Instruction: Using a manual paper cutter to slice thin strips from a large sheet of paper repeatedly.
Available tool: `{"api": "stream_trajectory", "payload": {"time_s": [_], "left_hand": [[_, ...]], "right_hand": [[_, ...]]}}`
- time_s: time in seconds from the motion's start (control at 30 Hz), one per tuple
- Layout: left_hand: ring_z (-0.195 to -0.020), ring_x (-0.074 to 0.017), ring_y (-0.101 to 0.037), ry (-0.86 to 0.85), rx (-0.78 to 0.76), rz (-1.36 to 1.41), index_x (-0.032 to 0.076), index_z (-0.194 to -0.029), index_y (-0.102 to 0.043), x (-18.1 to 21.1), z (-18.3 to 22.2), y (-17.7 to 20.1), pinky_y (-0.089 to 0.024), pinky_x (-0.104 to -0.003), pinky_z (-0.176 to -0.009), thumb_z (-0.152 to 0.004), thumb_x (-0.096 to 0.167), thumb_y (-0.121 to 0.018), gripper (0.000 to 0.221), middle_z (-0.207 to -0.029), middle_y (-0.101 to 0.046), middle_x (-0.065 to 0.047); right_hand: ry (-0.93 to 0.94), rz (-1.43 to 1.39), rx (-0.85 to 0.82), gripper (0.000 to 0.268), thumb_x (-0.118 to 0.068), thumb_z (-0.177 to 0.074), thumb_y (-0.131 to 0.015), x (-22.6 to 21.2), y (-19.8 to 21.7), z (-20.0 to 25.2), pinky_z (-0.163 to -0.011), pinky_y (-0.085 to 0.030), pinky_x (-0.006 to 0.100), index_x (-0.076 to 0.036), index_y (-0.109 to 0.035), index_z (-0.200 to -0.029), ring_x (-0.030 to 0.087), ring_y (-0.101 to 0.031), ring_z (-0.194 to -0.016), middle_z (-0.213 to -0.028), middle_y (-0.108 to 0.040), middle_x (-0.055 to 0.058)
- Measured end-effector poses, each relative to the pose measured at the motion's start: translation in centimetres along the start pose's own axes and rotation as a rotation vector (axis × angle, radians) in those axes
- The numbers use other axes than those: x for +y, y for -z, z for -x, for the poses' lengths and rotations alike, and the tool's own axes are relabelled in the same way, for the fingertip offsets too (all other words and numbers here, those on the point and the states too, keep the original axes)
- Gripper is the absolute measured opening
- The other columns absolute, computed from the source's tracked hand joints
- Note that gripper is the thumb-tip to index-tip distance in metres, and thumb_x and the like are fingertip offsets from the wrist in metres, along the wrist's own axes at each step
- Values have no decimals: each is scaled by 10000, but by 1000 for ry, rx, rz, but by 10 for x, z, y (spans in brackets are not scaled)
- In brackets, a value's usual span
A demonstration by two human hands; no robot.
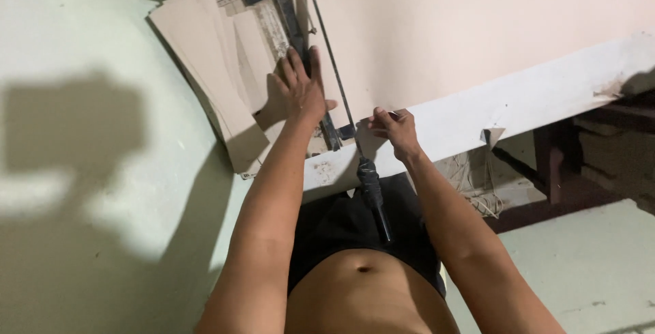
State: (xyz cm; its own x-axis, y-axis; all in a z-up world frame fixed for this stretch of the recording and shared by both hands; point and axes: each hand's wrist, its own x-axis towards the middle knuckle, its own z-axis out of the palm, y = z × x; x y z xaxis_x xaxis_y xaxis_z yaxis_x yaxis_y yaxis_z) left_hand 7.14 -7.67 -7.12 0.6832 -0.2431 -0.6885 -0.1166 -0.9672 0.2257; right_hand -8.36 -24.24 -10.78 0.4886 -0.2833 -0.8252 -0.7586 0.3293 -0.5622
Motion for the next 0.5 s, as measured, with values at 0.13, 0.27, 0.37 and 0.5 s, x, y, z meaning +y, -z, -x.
{"api": "stream_trajectory", "payload": {"time_s": [0.13,0.27,0.37,0.5], "left_hand": [[-1543,-487,16,24,-32,-82,165,-1650,-13,4,0,4,-17,-758,-1172,-788,349,-882,1238,-1657,62,-304],[-1537,-498,43,23,-45,-71,145,-1647,38,8,3,10,-30,-779,-1152,-823,271,-867,1231,-1645,101,-317],[-1536,-498,37,22,-53,-84,144,-1643,46,8,-1,8,-31,-784,-1145,-810,284,-869,1246,-1645,96,-317],[-1537,-497,39,57,-79,-110,164,-1644,70,4,-9,0,-9,-789,-1135,-780,325,-890,1302,-1647,125,-302]], "right_hand": [[-16,51,5,272,-311,-1034,-676,0,5,-6,-785,-632,416,-43,-694,-1080,229,-770,-852,-917,-768,100],[-43,646,-144,523,-522,-1080,-527,-27,5,16,-665,-621,444,-52,-741,-991,247,-759,-677,-740,-748,121],[47,942,-155,515,-568,-1054,-426,-116,-20,126,-734,-609,484,-122,-562,-1274,348,-768,-734,-760,-756,170],[-43,1234,-285,1020,-679,-888,-581,-135,-43,214,-810,-604,548,-145,-135,-1634,520,-741,-891,-891,-737,324]]}}
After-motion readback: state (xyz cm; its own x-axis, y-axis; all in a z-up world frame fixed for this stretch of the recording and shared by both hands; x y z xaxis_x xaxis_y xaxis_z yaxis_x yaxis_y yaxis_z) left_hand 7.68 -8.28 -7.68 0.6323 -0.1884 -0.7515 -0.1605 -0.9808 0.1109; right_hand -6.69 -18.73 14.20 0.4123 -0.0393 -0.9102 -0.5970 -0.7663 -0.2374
